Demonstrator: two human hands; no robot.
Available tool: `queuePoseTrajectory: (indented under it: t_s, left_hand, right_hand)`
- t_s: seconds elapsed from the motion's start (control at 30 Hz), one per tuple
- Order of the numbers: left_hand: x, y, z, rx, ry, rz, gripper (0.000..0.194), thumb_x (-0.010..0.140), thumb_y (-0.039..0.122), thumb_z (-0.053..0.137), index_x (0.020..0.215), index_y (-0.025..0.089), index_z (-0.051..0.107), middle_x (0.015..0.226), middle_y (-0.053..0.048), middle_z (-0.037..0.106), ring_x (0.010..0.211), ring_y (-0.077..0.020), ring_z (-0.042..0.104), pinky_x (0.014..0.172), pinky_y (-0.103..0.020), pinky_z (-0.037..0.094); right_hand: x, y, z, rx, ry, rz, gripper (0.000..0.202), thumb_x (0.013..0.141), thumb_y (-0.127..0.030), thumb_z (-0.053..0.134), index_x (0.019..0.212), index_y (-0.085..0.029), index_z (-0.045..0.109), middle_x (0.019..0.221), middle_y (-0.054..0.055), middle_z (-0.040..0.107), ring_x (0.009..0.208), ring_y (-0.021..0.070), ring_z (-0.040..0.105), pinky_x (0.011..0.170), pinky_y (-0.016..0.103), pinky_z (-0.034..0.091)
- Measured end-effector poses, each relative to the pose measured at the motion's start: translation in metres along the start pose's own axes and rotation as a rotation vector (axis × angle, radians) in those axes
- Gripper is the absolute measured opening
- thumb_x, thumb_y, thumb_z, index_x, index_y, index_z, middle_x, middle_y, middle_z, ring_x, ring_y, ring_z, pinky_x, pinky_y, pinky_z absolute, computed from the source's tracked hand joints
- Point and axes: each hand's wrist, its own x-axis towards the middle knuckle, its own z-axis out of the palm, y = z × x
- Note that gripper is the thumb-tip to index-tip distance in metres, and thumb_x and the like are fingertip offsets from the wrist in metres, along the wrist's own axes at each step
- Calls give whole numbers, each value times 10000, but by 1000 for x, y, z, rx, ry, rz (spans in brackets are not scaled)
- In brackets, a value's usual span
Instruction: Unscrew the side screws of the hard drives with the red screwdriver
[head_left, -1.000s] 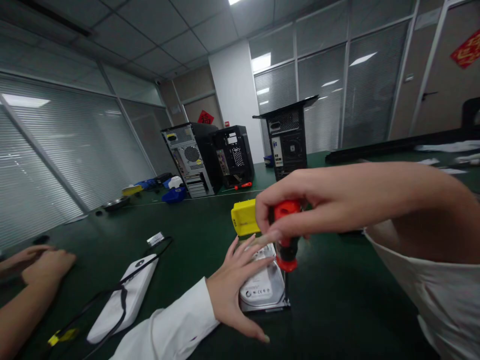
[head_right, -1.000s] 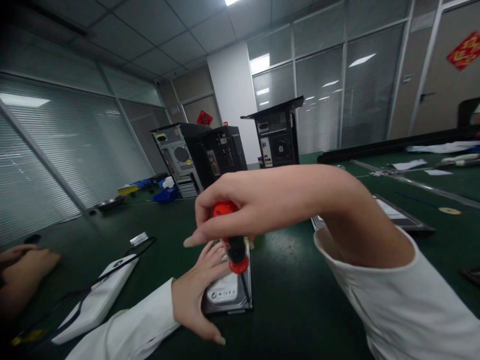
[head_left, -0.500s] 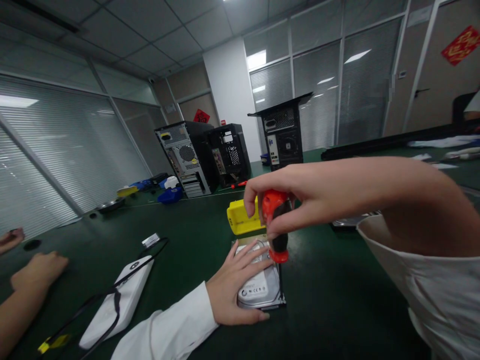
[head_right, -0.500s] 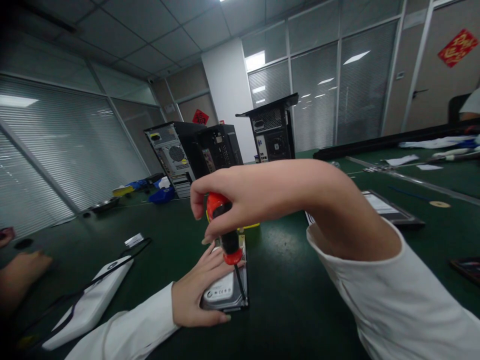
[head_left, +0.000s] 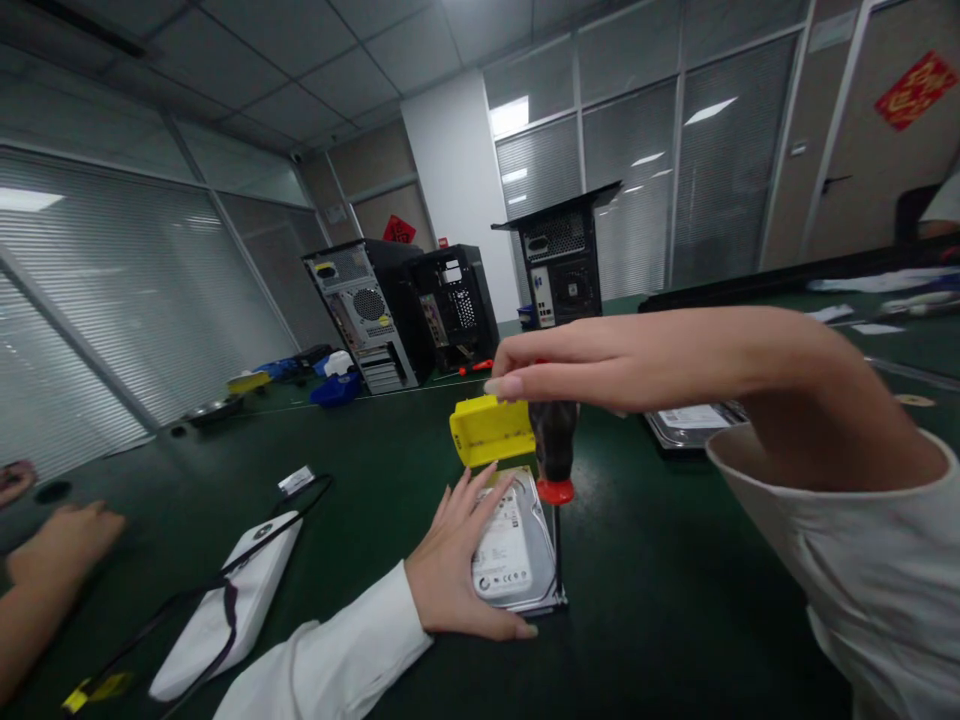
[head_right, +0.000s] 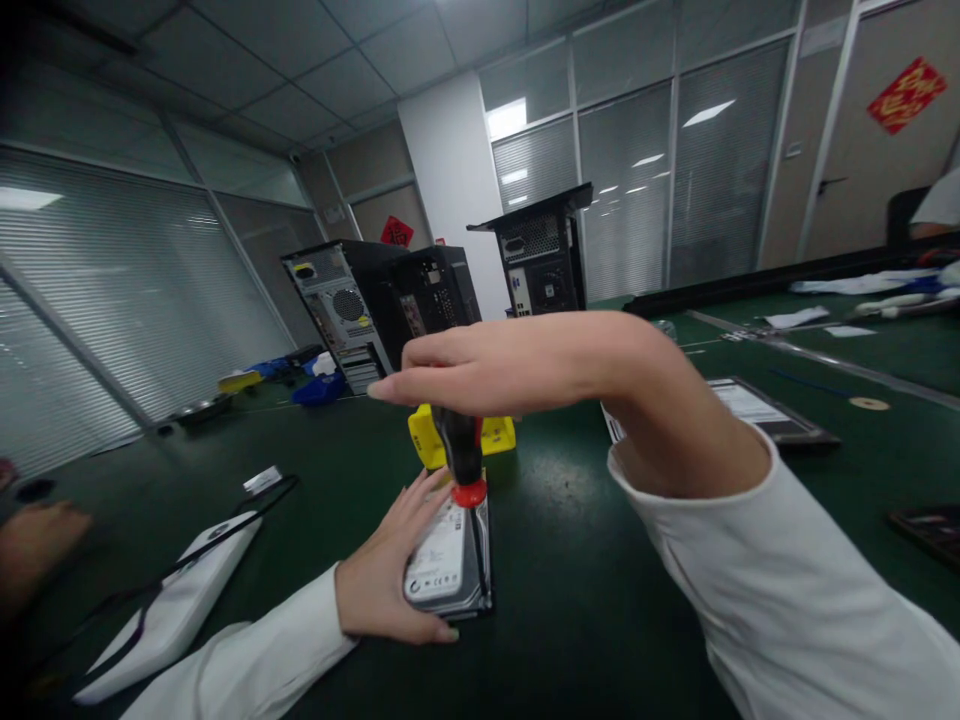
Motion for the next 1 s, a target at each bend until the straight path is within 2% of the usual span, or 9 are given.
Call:
queuePoseTrajectory:
  t_s: [0.1, 0.23, 0.4, 0.53, 0.63, 0.73, 0.87, 0.93, 1.0]
  left_hand:
    - [2, -2, -3, -3, -22, -7, 1345, 377, 664, 757, 1460, 258, 71, 1527, -143, 55, 1368, -454, 71, 1069, -654, 94]
    - [3, -3, -4, -16, -47, -3, 1362, 357, 666, 761, 1459, 240, 84, 1504, -169, 34, 1356, -464, 73, 1067, -640, 140]
    - [2, -6, 0, -45, -10, -25, 1345, 351, 689, 750, 1455, 271, 105, 1509, -138, 20, 1356, -483, 18, 1069, -647, 120]
    - [3, -8, 0, -59, -2, 11, 1403, 356, 677, 756, 1460, 226, 17, 1499, -171, 30, 1354, -473, 43, 1068, -645, 138]
    - [4, -8, 0, -61, 10, 21, 1402, 358, 673, 757, 1459, 226, 14, 1494, -172, 48, 1351, -468, 63, 1068, -642, 144]
    - [3, -8, 0, -42, 6, 10, 1396, 369, 670, 756, 1458, 234, -1, 1483, -170, 74, 1344, -463, 89, 1069, -639, 151]
    - [4, -6, -2, -21, 10, 11, 1423, 333, 680, 758, 1458, 229, 11, 1465, -180, 105, 1328, -478, 106, 1061, -660, 112]
    - [4, -4, -4, -27, 1, 13, 1426, 319, 666, 769, 1458, 217, 37, 1458, -180, 130, 1329, -469, 112, 1070, -648, 112]
    - [4, -3, -6, -50, -14, -1, 1416, 317, 646, 781, 1457, 210, 64, 1462, -177, 136, 1338, -452, 111, 1082, -626, 133]
  right_hand:
    - [-5, 6, -5, 119, -103, -10, 347, 900, -421, 421, 1165, -220, 523, 1081, 27, 591, 790, 112, 568, 629, 202, 428]
    - [-5, 9, -8, 227, -201, -94, 308, 882, -384, 488, 1099, -170, 536, 992, 33, 593, 686, 74, 549, 571, 175, 432]
    - [2, 8, -7, 189, -154, -145, 328, 838, -424, 553, 1022, -157, 596, 918, 25, 606, 718, 80, 562, 567, 167, 407]
    - [14, 9, 2, 110, -65, -128, 483, 756, -582, 575, 920, -132, 636, 773, 14, 595, 622, 75, 512, 521, 186, 348]
    - [24, 11, 10, 130, -56, -131, 554, 747, -647, 527, 824, -108, 632, 735, 21, 576, 608, 77, 494, 529, 199, 346]
    - [34, 17, 14, 261, -128, -217, 428, 748, -526, 612, 826, -105, 601, 774, 18, 583, 664, 83, 530, 595, 198, 400]
    - [48, 37, 24, 586, -335, -279, 292, 708, -308, 710, 874, -104, 583, 826, 29, 631, 756, 99, 603, 710, 214, 459]
    - [53, 51, 41, 785, -455, -242, 266, 693, -246, 713, 878, -97, 593, 825, 35, 646, 786, 115, 624, 736, 230, 467]
    - [56, 64, 66, 895, -476, -150, 245, 659, -232, 735, 791, -89, 587, 748, 34, 649, 722, 121, 622, 679, 227, 465]
